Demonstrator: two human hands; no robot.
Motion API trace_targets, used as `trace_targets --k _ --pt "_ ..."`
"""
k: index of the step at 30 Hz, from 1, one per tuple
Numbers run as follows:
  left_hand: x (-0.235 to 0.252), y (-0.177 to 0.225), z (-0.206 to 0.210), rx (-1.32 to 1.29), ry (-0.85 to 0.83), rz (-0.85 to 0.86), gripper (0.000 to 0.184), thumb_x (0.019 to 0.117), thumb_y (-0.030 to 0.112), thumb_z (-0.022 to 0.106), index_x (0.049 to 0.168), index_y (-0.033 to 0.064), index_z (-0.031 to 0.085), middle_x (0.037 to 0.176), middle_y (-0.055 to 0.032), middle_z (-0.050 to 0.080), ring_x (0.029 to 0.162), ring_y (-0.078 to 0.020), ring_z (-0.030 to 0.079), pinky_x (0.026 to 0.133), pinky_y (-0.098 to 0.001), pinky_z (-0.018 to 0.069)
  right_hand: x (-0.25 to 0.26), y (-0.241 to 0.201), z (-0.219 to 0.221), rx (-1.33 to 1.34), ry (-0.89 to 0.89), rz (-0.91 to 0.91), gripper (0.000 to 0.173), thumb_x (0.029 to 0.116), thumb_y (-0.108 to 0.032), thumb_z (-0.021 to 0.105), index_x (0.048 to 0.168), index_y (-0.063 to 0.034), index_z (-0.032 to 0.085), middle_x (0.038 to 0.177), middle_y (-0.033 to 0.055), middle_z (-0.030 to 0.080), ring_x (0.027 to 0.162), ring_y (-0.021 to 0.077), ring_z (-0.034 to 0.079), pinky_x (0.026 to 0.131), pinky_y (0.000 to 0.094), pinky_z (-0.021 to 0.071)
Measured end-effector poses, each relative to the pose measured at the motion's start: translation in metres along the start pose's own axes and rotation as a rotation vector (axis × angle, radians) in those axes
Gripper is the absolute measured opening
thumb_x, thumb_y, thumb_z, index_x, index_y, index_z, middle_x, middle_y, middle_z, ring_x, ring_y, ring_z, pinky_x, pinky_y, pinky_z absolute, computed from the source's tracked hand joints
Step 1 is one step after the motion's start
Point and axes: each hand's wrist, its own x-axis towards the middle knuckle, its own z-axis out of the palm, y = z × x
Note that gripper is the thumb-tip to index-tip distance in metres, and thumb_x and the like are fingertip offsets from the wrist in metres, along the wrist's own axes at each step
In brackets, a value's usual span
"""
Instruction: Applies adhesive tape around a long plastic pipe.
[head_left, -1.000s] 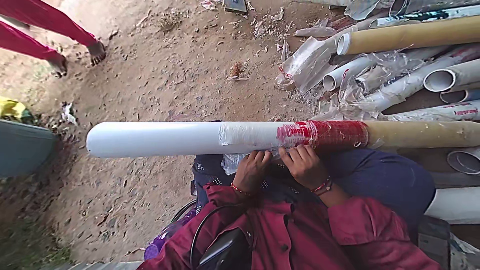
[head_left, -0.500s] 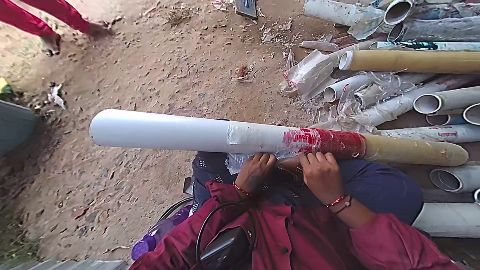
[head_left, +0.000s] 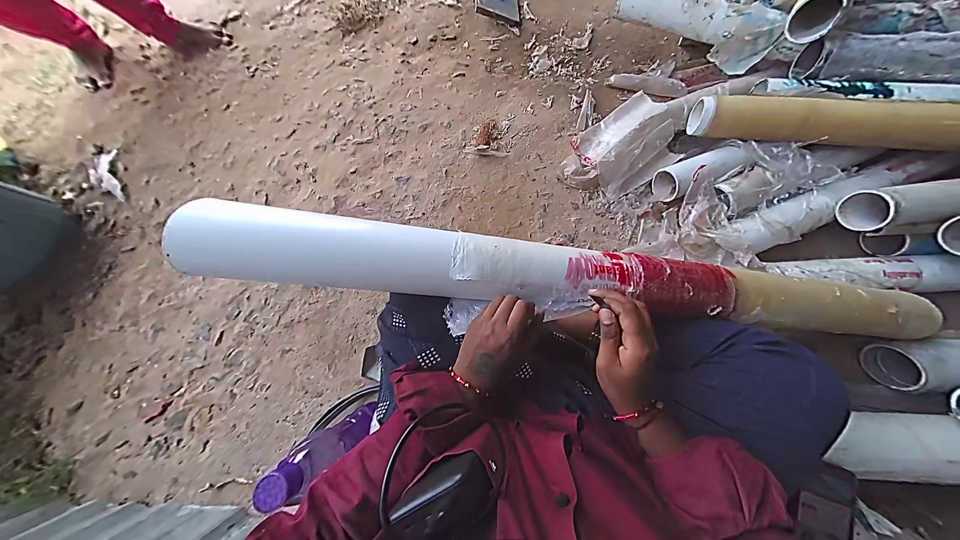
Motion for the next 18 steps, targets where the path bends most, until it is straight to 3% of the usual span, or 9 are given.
trace_targets --k 1,3,5,7,9,11,14,18 --pt "0.002 0.001 0.001 0.014 0.003 -0.003 0.02 0.0945 0.021 0.063 0.086 0.0037 0.067 0.077 -0.0116 0.07 0.071 -0.0258 0.069 0.062 -0.0313 0.055 -0.001 0.0 0.001 0.022 0.011 0.017 0.036 0.1083 -0.019 0.044 0.102 0.0056 0.07 0.103 0.0163 0.074 0.102 0.0174 0.068 0.097 0.0232 0.0503" --pt "0.0 0.004 0.005 0.066 -0.054 0.004 0.033 0.0946 0.035 0.066 0.1 0.0041 0.073 0.097 -0.0134 0.075 0.093 -0.0311 0.072 0.082 -0.0385 0.0566 -0.004 0.001 0.005 0.031 0.004 0.099 0.034 0.1063 -0.015 0.045 0.103 0.007 0.071 0.098 0.0151 0.074 0.095 0.0146 0.069 0.09 0.0217 0.0527" --pt "-0.007 0.005 0.017 0.107 -0.064 0.065 0.041 0.0953 0.04 0.064 0.108 0.0031 0.075 0.106 -0.0148 0.075 0.1 -0.0331 0.071 0.089 -0.0418 0.0552 -0.004 0.001 0.004 -0.017 -0.005 0.108 0.032 0.1045 -0.012 0.047 0.102 0.0088 0.071 0.094 0.0169 0.073 0.088 0.0163 0.069 0.085 0.0222 0.0537" --pt "-0.015 -0.002 0.029 0.105 0.028 0.146 0.023 0.0992 0.022 0.062 0.103 0.0043 0.077 0.097 -0.0117 0.076 0.091 -0.0274 0.072 0.087 -0.0355 0.056 0.002 0.002 -0.001 -0.139 -0.048 0.024 0.029 0.1021 -0.01 0.05 0.102 0.0075 0.073 0.092 0.0186 0.074 0.086 0.0228 0.072 0.083 0.0268 0.0564" --pt "-0.021 -0.006 0.038 0.031 0.129 0.142 0.019 0.0956 0.003 0.059 0.097 0.006 0.078 0.085 -0.0095 0.074 0.081 -0.0238 0.069 0.082 -0.0316 0.054 0.009 0.004 -0.008 -0.244 -0.144 -0.043 0.027 0.0987 -0.008 0.052 0.101 0.0056 0.076 0.089 0.0193 0.074 0.083 0.0314 0.073 0.076 0.0368 0.0585" --pt "-0.022 -0.008 0.042 -0.048 0.173 0.102 0.021 0.0948 0.001 0.059 0.093 0.0075 0.079 0.081 -0.0087 0.072 0.077 -0.0222 0.066 0.077 -0.0301 0.0522 0.015 0.008 -0.015 -0.268 -0.238 -0.026 0.027 0.098 -0.008 0.052 0.101 0.0048 0.076 0.089 0.0197 0.075 0.083 0.0355 0.073 0.076 0.0435 0.0591" --pt "-0.02 -0.009 0.04 -0.083 0.178 0.109 0.022 0.0953 0.003 0.058 0.091 0.009 0.078 0.08 -0.0081 0.072 0.075 -0.0216 0.065 0.074 -0.0305 0.0506 0.018 0.01 -0.02 -0.261 -0.317 0.016 0.028 0.0986 -0.008 0.051 0.103 0.0049 0.076 0.089 0.0204 0.075 0.081 0.0358 0.075 0.073 0.0461 0.0593" --pt "-0.022 -0.01 0.037 -0.098 0.165 0.153 0.021 0.0956 0.004 0.059 0.091 0.0093 0.078 0.079 -0.0078 0.072 0.073 -0.0215 0.064 0.07 -0.0314 0.0489 0.013 -0.001 -0.018 -0.358 -0.32 0.021 0.027 0.0964 -0.009 0.051 0.094 0.0038 0.074 0.078 0.0184 0.073 0.07 0.034 0.073 0.06 0.0461 0.0561"
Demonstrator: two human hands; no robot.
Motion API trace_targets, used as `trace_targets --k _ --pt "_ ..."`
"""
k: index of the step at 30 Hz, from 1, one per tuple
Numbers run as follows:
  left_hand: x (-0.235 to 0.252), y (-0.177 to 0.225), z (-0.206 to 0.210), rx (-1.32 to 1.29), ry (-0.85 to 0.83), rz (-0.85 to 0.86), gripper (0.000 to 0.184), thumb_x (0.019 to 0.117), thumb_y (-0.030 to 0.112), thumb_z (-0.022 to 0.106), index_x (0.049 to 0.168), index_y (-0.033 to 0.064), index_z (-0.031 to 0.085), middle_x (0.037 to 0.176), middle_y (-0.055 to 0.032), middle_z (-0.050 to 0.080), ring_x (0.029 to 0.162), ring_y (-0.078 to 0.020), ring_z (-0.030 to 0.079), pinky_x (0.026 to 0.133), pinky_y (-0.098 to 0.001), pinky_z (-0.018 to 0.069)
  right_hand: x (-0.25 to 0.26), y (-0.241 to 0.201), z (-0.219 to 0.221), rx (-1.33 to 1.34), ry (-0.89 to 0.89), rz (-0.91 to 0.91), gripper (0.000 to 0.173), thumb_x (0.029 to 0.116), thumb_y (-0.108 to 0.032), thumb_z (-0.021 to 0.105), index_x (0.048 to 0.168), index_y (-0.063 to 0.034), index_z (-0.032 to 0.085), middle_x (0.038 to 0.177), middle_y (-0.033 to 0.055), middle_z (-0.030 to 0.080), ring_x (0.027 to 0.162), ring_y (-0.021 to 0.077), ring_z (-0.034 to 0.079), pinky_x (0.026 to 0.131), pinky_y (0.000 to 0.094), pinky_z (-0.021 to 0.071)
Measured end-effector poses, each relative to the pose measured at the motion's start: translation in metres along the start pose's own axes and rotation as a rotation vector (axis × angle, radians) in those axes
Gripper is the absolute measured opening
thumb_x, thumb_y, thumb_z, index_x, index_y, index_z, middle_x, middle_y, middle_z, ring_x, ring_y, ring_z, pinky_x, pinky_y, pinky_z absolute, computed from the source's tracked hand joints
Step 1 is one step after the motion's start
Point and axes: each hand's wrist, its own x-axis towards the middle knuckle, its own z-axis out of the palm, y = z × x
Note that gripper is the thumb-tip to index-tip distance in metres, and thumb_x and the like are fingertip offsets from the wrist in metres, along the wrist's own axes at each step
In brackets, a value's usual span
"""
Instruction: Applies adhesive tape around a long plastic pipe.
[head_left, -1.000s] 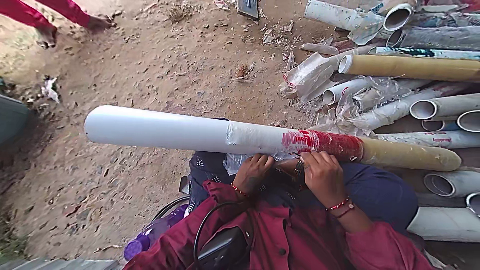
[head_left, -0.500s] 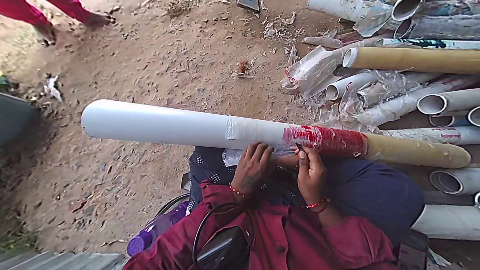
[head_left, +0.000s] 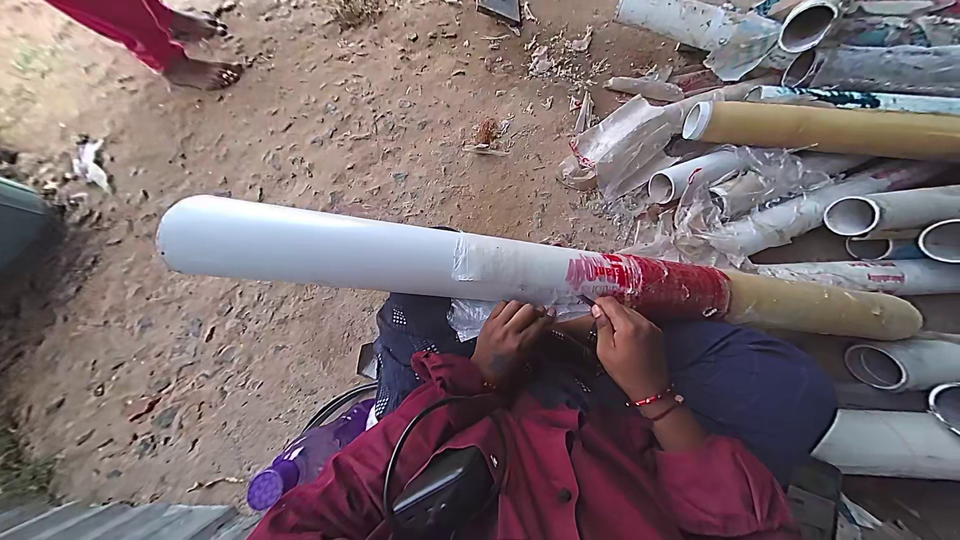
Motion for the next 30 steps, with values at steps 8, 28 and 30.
trace_targets --k 8,28,30 --pt "-0.003 -0.002 0.0 -0.015 0.004 0.024 0.023 0.0947 0.001 0.058 0.091 0.0092 0.079 0.08 -0.007 0.073 0.071 -0.0209 0.063 0.069 -0.0318 0.0472 0.001 -0.007 0.002 -0.065 0.002 -0.032 0.023 0.0919 -0.005 0.053 0.088 0.002 0.074 0.073 0.0165 0.071 0.066 0.0339 0.072 0.055 0.0457 0.0538" --pt "-0.003 -0.007 -0.001 -0.072 0.003 0.012 0.024 0.0951 0.002 0.057 0.093 0.0101 0.08 0.082 -0.0064 0.074 0.073 -0.02 0.065 0.069 -0.0309 0.0476 0.017 0.005 0.004 -0.369 0.164 -0.682 0.021 0.0956 -0.001 0.054 0.099 0.0011 0.075 0.067 0.0103 0.066 0.061 0.0276 0.063 0.058 0.037 0.0467" --pt "-0.003 -0.007 -0.002 -0.073 -0.007 0.011 0.024 0.0945 0.002 0.057 0.093 0.0098 0.08 0.082 -0.0065 0.074 0.074 -0.0201 0.065 0.069 -0.0306 0.0479 0.016 0.001 0.007 -0.432 0.18 -0.695 0.021 0.0951 0.002 0.054 0.099 0.0022 0.075 0.065 0.0097 0.065 0.06 0.0264 0.062 0.057 0.0361 0.0463"
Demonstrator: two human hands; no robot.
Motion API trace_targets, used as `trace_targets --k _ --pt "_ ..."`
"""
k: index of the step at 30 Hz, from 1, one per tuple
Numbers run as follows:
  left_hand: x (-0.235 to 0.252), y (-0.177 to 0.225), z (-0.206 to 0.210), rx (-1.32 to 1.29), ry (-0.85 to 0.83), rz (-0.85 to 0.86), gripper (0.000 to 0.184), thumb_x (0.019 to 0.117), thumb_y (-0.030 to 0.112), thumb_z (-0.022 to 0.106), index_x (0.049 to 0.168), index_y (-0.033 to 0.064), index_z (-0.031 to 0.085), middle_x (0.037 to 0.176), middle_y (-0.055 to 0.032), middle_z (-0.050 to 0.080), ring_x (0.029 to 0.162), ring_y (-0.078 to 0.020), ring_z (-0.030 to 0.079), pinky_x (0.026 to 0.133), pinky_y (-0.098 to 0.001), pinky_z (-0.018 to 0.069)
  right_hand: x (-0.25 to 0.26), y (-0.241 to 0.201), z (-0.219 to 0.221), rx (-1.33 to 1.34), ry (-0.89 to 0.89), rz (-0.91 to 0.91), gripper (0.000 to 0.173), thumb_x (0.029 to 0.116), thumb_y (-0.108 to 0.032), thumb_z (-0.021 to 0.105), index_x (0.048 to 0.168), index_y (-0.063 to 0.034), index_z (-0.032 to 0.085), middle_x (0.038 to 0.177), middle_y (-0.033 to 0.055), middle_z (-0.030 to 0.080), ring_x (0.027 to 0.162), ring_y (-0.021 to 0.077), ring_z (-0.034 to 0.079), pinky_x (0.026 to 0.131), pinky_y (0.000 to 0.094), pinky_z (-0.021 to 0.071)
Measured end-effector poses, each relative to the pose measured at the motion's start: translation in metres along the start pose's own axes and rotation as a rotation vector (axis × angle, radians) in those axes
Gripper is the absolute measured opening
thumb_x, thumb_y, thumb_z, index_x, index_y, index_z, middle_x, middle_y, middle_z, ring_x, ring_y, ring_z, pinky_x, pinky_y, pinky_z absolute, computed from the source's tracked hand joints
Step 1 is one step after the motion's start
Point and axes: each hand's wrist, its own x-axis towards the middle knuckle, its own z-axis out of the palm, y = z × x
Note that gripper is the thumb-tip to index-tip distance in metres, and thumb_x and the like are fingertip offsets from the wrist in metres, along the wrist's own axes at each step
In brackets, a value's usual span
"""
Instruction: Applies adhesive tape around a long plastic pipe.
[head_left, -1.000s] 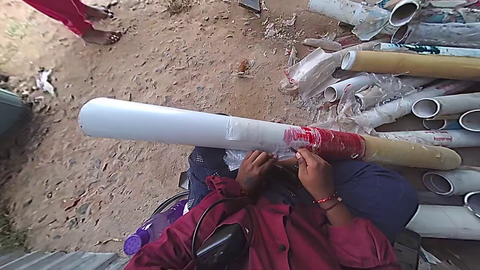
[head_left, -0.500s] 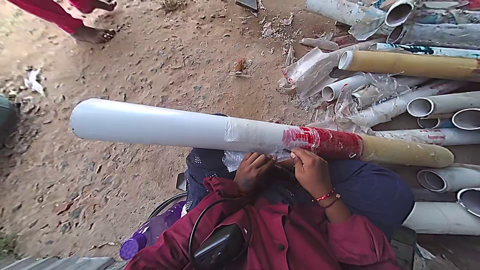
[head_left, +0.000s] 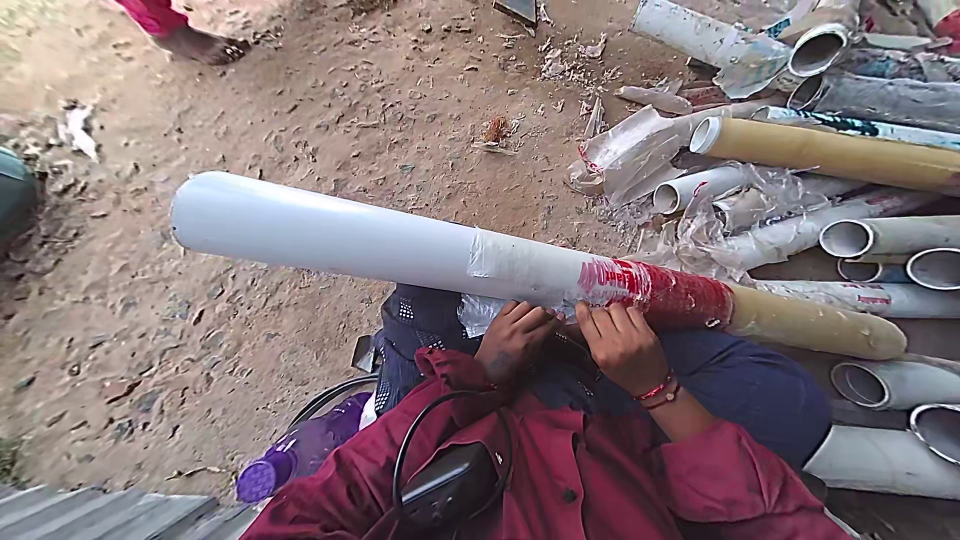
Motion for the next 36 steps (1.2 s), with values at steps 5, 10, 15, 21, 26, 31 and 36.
trace_targets --k 5,10,15,21,26,31,36 --pt "0.0 0.0 0.0 -0.01 -0.009 -0.009 0.024 0.0946 0.001 0.057 0.093 0.0092 0.08 0.084 -0.0069 0.075 0.075 -0.0204 0.066 0.07 -0.0311 0.0492 0.002 -0.009 -0.004 -0.155 -0.042 -0.023 0.022 0.0953 0.004 0.052 0.099 0.0049 0.074 0.065 0.0105 0.063 0.057 0.0247 0.061 0.053 0.0347 0.0434" --pt "0.0 -0.001 -0.003 -0.028 -0.024 0.002 0.024 0.0944 0.0 0.057 0.096 0.008 0.079 0.086 -0.0076 0.075 0.077 -0.0206 0.067 0.071 -0.0311 0.0499 0.0 -0.009 -0.008 -0.24 -0.094 -0.09 0.022 0.0954 0.006 0.049 0.098 0.0084 0.071 0.063 0.0114 0.06 0.054 0.0242 0.058 0.051 0.0341 0.04" --pt "0.0 -0.002 -0.004 -0.027 -0.026 0.033 0.024 0.0944 0.0 0.057 0.097 0.0073 0.079 0.088 -0.0083 0.076 0.077 -0.021 0.068 0.072 -0.0315 0.0503 0.004 -0.014 -0.021 -0.302 -0.255 -0.016 0.019 0.0918 0.01 0.05 0.094 0.0117 0.069 0.064 0.0138 0.059 0.056 0.0253 0.059 0.053 0.0349 0.0407" --pt "-0.005 0.0 -0.002 0.015 -0.011 0.02 0.024 0.0957 0.004 0.055 0.097 0.0092 0.079 0.089 -0.007 0.076 0.078 -0.0208 0.067 0.072 -0.0314 0.0499 -0.004 0.014 -0.032 0.194 -0.135 0.423 0.029 0.0964 -0.009 0.049 0.094 0.0012 0.076 0.085 0.0164 0.074 0.075 0.0332 0.071 0.064 0.0417 0.0553" --pt "0.011 0.013 -0.004 0.164 -0.065 -0.132 0.026 0.0941 0.017 0.055 0.104 0.0018 0.073 0.084 -0.013 0.072 0.074 -0.0281 0.07 0.07 -0.0359 0.0571 -0.003 -0.014 -0.006 0.429 0.003 0.654 0.028 0.0948 -0.012 0.051 0.096 0.0006 0.075 0.096 0.0121 0.076 0.089 0.0276 0.074 0.075 0.0356 0.0603" --pt "0.025 0.022 -0.003 0.356 -0.161 -0.142 0.021 0.0879 0.013 0.058 0.092 -0.0011 0.074 0.084 -0.0161 0.07 0.071 -0.0319 0.071 0.059 -0.0386 0.0566 -0.004 -0.037 0.0 0.416 0.128 0.693 0.032 0.0962 -0.014 0.048 0.097 0.001 0.076 0.09 0.0108 0.075 0.088 0.0233 0.073 0.083 0.0283 0.0579" --pt "0.027 0.018 0.001 0.327 -0.11 -0.059 0.018 0.0883 0.007 0.057 0.086 0.0018 0.075 0.072 -0.0107 0.066 0.063 -0.0255 0.067 0.055 -0.0345 0.0534 -0.02 -0.05 0.005 0.443 0.156 0.672 0.032 0.0984 -0.015 0.047 0.099 0.0003 0.075 0.104 0.0109 0.077 0.099 0.0238 0.072 0.092 0.0266 0.0549"
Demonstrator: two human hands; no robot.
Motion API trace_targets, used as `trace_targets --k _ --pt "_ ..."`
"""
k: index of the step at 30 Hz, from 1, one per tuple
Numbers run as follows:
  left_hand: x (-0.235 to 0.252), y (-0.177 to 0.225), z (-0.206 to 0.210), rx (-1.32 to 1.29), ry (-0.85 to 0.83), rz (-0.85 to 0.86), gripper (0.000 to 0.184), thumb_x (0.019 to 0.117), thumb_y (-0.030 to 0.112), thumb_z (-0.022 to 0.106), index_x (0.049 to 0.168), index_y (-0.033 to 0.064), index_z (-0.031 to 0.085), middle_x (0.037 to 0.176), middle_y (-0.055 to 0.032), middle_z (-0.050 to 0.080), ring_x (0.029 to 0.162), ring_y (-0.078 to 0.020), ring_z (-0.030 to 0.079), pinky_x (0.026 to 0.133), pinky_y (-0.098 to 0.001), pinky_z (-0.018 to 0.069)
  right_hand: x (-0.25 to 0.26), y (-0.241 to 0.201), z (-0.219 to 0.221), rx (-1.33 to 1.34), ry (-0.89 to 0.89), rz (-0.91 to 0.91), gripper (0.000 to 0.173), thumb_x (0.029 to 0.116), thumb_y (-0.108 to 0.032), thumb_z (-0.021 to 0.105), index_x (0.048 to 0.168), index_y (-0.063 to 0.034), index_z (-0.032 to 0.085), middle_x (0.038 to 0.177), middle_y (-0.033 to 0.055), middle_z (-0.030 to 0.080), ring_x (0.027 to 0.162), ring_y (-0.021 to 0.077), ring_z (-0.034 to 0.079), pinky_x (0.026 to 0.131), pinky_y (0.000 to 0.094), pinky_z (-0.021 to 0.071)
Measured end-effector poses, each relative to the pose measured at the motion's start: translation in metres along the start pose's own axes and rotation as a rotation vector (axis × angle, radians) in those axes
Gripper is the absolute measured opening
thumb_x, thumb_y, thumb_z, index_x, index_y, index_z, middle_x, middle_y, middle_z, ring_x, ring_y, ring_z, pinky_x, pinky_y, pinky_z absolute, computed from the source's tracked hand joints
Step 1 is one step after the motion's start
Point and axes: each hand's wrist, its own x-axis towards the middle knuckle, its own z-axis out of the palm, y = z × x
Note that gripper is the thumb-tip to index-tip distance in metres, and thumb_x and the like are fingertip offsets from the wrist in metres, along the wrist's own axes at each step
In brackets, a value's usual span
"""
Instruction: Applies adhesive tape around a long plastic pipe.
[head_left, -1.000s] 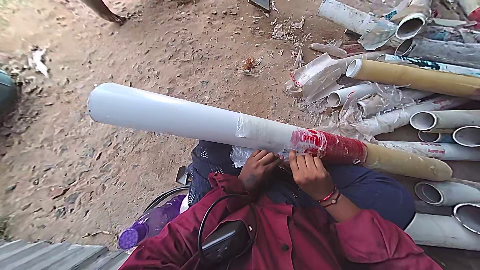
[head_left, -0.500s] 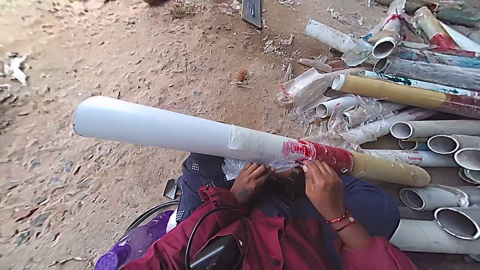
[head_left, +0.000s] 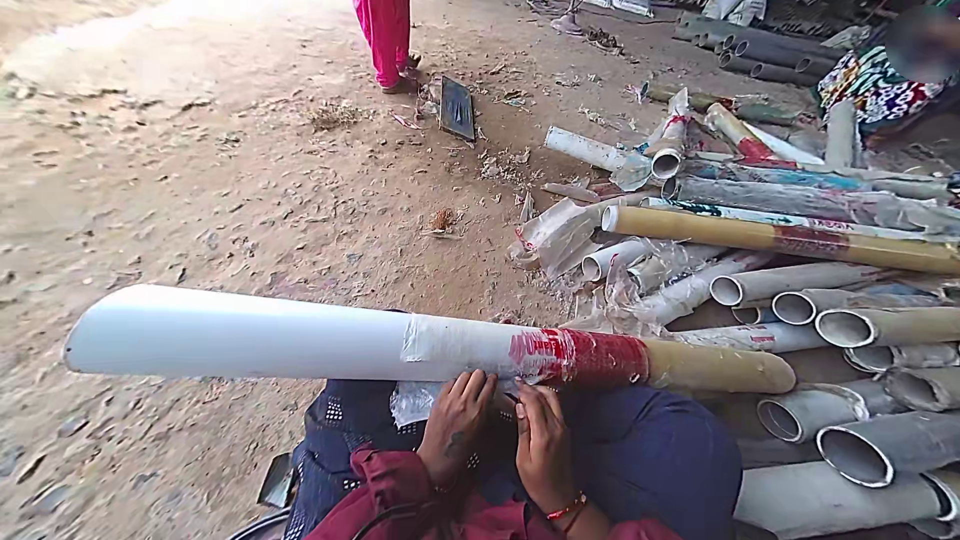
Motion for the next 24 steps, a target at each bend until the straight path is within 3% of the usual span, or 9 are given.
trace_targets --k 4,10,12,15,18,24 --pt "-0.015 -0.012 0.011 -0.128 0.151 0.081 0.022 0.0938 0.008 0.056 0.081 0.0072 0.074 0.067 -0.0061 0.062 0.06 -0.0219 0.059 0.056 -0.0335 0.0455 0.003 0.004 0.0 0.169 -0.001 0.096 0.033 0.1004 -0.014 0.046 0.104 0.003 0.075 0.096 0.014 0.073 0.093 0.0201 0.069 0.091 0.0234 0.0526" --pt "-0.027 -0.017 0.014 -0.144 0.183 0.162 0.021 0.0955 0.006 0.057 0.086 0.0072 0.076 0.069 -0.0056 0.066 0.06 -0.0205 0.056 0.058 -0.0323 0.0428 0.0 0.012 -0.005 0.253 -0.049 0.071 0.034 0.1033 -0.016 0.047 0.097 0.0048 0.073 0.09 0.014 0.073 0.091 0.0166 0.068 0.09 0.0202 0.0506" --pt "-0.025 -0.018 0.014 -0.148 0.185 0.158 0.021 0.0952 0.005 0.057 0.087 0.0074 0.076 0.072 -0.0059 0.068 0.062 -0.0207 0.058 0.059 -0.0321 0.0437 0.009 0.016 -0.009 0.17 -0.031 0.004 0.031 0.1016 -0.013 0.05 0.096 0.0053 0.075 0.088 0.0145 0.075 0.086 0.0185 0.07 0.087 0.0214 0.0536" --pt "-0.026 -0.018 0.013 -0.156 0.159 0.136 0.021 0.0953 0.004 0.057 0.087 0.0077 0.076 0.073 -0.0058 0.069 0.062 -0.0207 0.059 0.059 -0.0326 0.0445 0.024 0.016 -0.017 -0.113 -0.045 -0.194 0.026 0.0944 -0.003 0.052 0.097 0.0012 0.077 0.085 0.014 0.075 0.079 0.0275 0.071 0.074 0.0318 0.0567" --pt "-0.026 -0.018 0.014 -0.154 0.153 0.114 0.021 0.0944 0.004 0.058 0.086 0.0081 0.077 0.071 -0.0054 0.068 0.062 -0.0206 0.059 0.059 -0.0325 0.0442 0.034 0.014 -0.02 -0.291 -0.145 -0.365 0.027 0.0887 0.0 0.053 0.097 -0.0014 0.078 0.072 0.012 0.068 0.068 0.0305 0.066 0.061 0.0389 0.0497" --pt "-0.024 -0.019 0.015 -0.193 0.17 0.116 0.021 0.0944 0.005 0.058 0.084 0.0084 0.076 0.071 -0.005 0.068 0.062 -0.0204 0.058 0.058 -0.0323 0.0437 0.039 0.01 -0.013 -0.455 -0.219 -0.55 0.019 0.0916 0.002 0.057 0.095 0.0014 0.075 0.066 0.0109 0.065 0.062 0.0278 0.064 0.059 0.0374 0.0481"
